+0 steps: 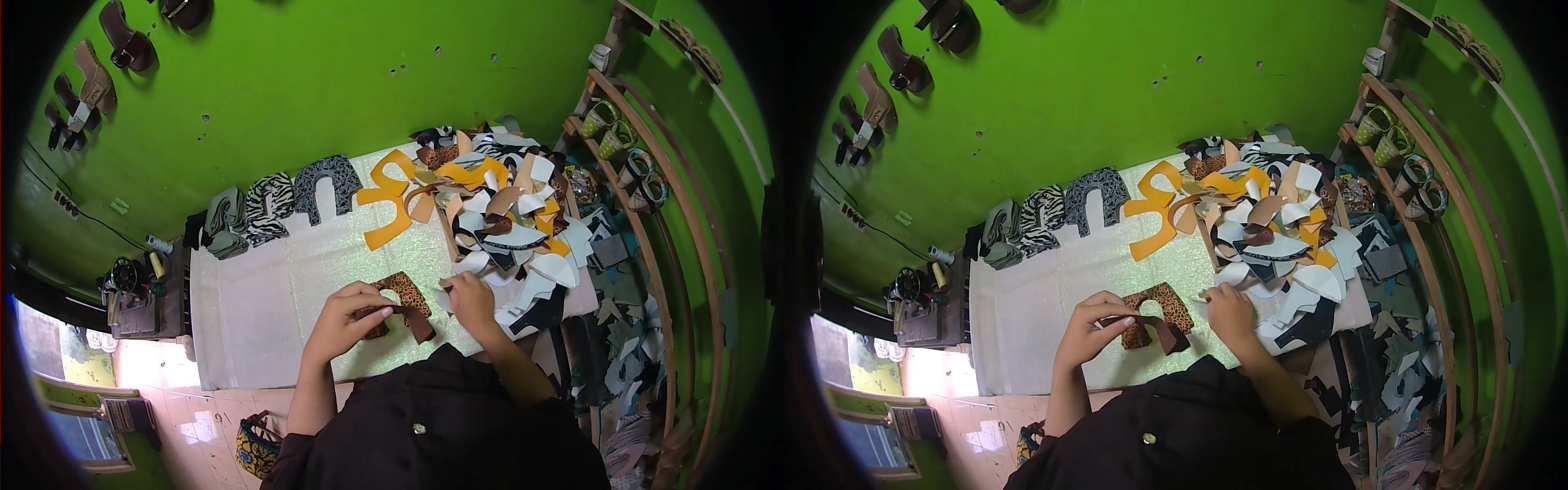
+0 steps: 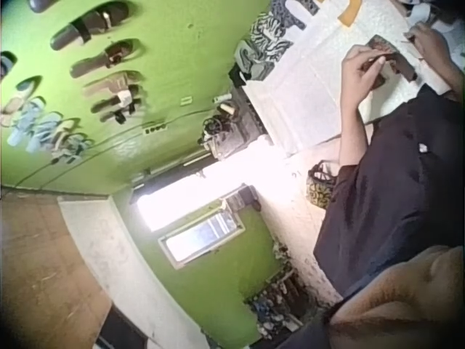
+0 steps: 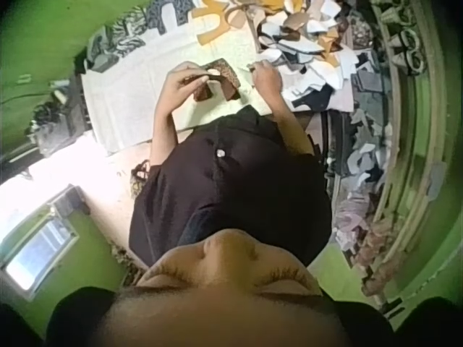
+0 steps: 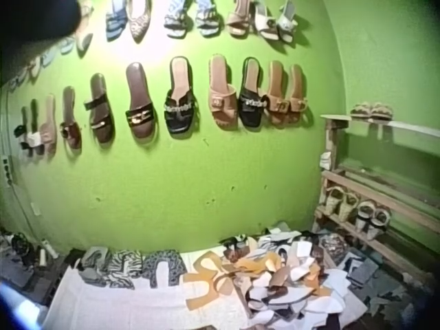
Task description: Sort and organize various patterned fabric and leather upper components for shoe manufacturing.
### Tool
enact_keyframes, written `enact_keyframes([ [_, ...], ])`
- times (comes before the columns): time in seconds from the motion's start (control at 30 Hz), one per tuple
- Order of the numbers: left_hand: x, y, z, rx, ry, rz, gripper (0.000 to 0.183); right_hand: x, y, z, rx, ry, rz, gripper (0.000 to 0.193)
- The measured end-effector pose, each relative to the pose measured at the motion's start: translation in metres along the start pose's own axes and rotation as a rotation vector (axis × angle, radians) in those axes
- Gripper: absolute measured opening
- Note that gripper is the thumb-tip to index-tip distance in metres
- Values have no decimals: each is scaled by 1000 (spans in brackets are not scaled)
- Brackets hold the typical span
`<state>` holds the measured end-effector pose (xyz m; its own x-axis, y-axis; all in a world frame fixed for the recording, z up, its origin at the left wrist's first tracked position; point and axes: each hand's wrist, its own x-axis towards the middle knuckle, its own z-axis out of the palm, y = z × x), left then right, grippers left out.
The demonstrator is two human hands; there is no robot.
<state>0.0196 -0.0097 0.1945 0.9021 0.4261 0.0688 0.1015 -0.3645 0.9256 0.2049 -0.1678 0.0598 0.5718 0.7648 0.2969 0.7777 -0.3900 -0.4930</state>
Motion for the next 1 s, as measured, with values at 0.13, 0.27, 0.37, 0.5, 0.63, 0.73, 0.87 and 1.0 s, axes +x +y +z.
enact_keyframes([
  [0.13,-4,-6,-2,-25,13,7,14,-24,11,-16,251,105,81,21],
  [0.27,1,-10,1,-30,24,4,14,-54,41,4,75,15,219,25],
  [0.37,3,-11,2,-39,-5,-3,14,-61,41,8,-262,-65,119,28],
  [0.5,3,-15,4,-33,16,5,14,-36,-5,14,-8,-172,-129,35],
  [0.63,5,-12,3,-23,8,11,14,-37,12,50,-141,-213,-239,34],
  [0.73,1,-11,-2,-13,20,-2,13,-38,36,48,-284,-128,-82,29],
  [0.87,-4,-18,-3,-16,46,-11,14,-32,10,16,-43,-40,-58,32],
  [1.0,1,-18,2,-21,-31,-23,13,-15,-51,-3,711,-114,-25,34],
])
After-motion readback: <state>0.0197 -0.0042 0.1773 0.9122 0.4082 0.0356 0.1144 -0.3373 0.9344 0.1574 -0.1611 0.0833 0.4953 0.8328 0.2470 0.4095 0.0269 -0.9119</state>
